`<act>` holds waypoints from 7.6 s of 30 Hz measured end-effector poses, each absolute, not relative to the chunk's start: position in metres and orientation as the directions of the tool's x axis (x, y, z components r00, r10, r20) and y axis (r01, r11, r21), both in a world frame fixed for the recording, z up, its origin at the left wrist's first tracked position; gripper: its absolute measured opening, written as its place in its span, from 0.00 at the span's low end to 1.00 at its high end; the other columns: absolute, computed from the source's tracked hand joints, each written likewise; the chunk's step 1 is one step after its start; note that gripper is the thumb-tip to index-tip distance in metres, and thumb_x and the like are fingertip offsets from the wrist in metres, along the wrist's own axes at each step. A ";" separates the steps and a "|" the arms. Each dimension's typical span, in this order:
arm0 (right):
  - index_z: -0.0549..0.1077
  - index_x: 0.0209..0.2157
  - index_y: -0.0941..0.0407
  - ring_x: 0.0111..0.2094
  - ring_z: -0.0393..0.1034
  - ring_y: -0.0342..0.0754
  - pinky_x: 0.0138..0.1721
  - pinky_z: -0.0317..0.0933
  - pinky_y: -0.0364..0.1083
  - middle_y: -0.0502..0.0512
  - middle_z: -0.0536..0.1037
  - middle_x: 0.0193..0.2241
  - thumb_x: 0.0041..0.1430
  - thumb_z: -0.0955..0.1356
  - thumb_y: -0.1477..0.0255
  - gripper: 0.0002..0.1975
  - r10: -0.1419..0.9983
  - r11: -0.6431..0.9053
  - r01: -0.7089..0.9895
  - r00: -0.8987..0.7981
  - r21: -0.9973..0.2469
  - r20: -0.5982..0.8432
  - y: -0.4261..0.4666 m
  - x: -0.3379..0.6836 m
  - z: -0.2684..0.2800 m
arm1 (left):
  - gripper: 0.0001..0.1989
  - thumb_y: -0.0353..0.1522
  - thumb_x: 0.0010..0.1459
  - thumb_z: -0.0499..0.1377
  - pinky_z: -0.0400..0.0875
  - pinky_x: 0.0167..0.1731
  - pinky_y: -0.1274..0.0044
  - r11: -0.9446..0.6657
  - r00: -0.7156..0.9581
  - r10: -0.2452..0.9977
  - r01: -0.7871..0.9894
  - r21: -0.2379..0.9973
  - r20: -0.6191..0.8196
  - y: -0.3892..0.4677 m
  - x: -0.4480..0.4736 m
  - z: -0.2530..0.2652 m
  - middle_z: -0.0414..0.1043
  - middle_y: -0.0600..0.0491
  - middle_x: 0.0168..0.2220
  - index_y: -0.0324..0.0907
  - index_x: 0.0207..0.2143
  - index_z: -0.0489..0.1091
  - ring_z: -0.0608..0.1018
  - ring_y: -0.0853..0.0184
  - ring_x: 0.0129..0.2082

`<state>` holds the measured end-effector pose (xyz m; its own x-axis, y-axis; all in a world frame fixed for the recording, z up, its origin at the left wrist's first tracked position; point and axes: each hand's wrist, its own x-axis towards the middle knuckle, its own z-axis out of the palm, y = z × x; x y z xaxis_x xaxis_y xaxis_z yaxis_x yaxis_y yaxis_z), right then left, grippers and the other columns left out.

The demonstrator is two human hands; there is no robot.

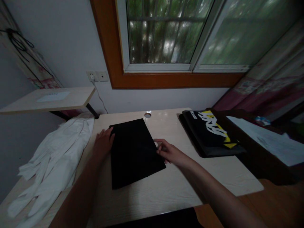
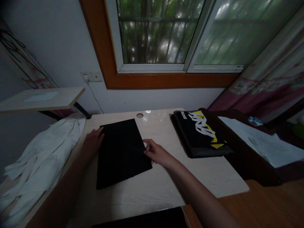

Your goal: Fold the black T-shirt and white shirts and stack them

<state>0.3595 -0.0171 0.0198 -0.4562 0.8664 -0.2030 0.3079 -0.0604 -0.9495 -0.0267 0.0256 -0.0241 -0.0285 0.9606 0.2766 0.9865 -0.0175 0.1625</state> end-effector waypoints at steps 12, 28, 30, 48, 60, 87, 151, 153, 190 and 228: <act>0.70 0.53 0.53 0.27 0.68 0.41 0.27 0.61 0.40 0.48 0.76 0.34 0.58 0.69 0.67 0.20 0.964 0.106 0.328 -0.267 -0.939 0.015 0.074 0.315 -0.003 | 0.28 0.46 0.71 0.46 0.53 0.66 0.53 -0.009 -0.005 0.976 0.998 0.063 0.220 0.022 -0.023 -0.019 0.62 0.45 0.68 0.49 0.69 0.58 0.59 0.50 0.70; 0.72 0.53 0.57 0.49 0.71 0.56 0.52 0.65 0.51 0.63 0.77 0.47 0.60 0.65 0.78 0.19 0.936 0.312 0.868 -0.211 -0.386 0.283 0.065 0.293 0.018 | 0.28 0.41 0.70 0.46 0.52 0.66 0.52 -0.003 -0.007 0.976 0.999 0.047 0.219 0.020 -0.021 -0.021 0.57 0.48 0.70 0.47 0.70 0.56 0.57 0.49 0.70; 0.73 0.55 0.58 0.53 0.69 0.57 0.56 0.63 0.53 0.65 0.75 0.51 0.63 0.64 0.76 0.20 0.902 0.378 0.863 -0.261 -0.337 0.343 0.064 0.281 0.020 | 0.28 0.42 0.71 0.46 0.51 0.66 0.51 -0.008 -0.001 0.974 0.999 0.042 0.227 0.019 -0.020 -0.021 0.57 0.48 0.70 0.49 0.70 0.55 0.57 0.48 0.70; 0.56 0.70 0.56 0.73 0.40 0.55 0.71 0.36 0.61 0.60 0.51 0.72 0.72 0.56 0.51 0.34 0.851 0.524 0.808 -0.504 -0.268 0.144 0.103 0.249 -0.006 | 0.27 0.41 0.71 0.44 0.45 0.67 0.45 -0.109 0.099 0.982 0.993 0.051 0.160 0.016 -0.017 -0.017 0.49 0.53 0.73 0.52 0.71 0.52 0.50 0.51 0.73; 0.53 0.71 0.53 0.73 0.39 0.56 0.71 0.36 0.62 0.59 0.50 0.72 0.72 0.58 0.54 0.32 0.882 0.469 0.835 -0.461 -0.290 0.099 0.096 0.309 -0.008 | 0.27 0.41 0.71 0.44 0.45 0.67 0.46 -0.096 0.085 0.987 0.993 0.071 0.137 0.015 -0.017 -0.015 0.49 0.52 0.73 0.51 0.71 0.53 0.51 0.51 0.73; 0.65 0.65 0.39 0.72 0.42 0.61 0.69 0.45 0.63 0.51 0.53 0.72 0.52 0.76 0.51 0.40 0.555 0.773 0.451 -0.822 -0.446 0.130 -0.016 0.389 0.015 | 0.26 0.37 0.71 0.43 0.49 0.66 0.48 -0.085 0.064 0.984 0.989 0.118 0.167 0.014 -0.016 -0.008 0.54 0.51 0.71 0.48 0.69 0.58 0.56 0.52 0.71; 0.76 0.53 0.51 0.51 0.69 0.55 0.52 0.65 0.59 0.60 0.76 0.49 0.58 0.75 0.66 0.21 0.528 0.831 0.341 -0.734 -0.440 0.428 -0.032 0.390 0.010 | 0.26 0.41 0.69 0.51 0.65 0.60 0.60 -0.394 0.262 0.876 0.873 0.289 0.404 0.021 -0.038 -0.020 0.72 0.45 0.58 0.43 0.66 0.63 0.72 0.57 0.58; 0.77 0.52 0.51 0.47 0.70 0.54 0.50 0.66 0.57 0.59 0.76 0.45 0.58 0.74 0.66 0.20 0.542 0.823 0.360 -0.728 -0.440 0.420 -0.033 0.390 0.010 | 0.25 0.40 0.69 0.52 0.64 0.61 0.58 -0.395 0.266 0.867 0.883 0.254 0.421 0.021 -0.037 -0.021 0.69 0.45 0.60 0.46 0.66 0.62 0.70 0.56 0.61; 0.76 0.46 0.53 0.40 0.74 0.51 0.44 0.72 0.52 0.56 0.77 0.37 0.59 0.69 0.74 0.13 0.499 0.865 0.387 -0.730 -0.319 0.468 -0.039 0.378 0.007 | 0.21 0.29 0.68 0.51 0.67 0.59 0.59 -0.425 0.297 0.870 0.855 0.296 0.393 0.020 -0.036 -0.017 0.66 0.48 0.59 0.51 0.60 0.69 0.71 0.59 0.57; 0.76 0.46 0.53 0.42 0.72 0.52 0.43 0.71 0.52 0.57 0.77 0.38 0.57 0.68 0.78 0.15 0.577 0.817 0.457 -0.648 -0.353 0.497 -0.034 0.379 0.002 | 0.23 0.29 0.64 0.55 0.69 0.58 0.62 -0.492 0.403 0.865 0.797 0.349 0.300 0.006 -0.024 -0.002 0.67 0.48 0.55 0.54 0.60 0.70 0.71 0.59 0.55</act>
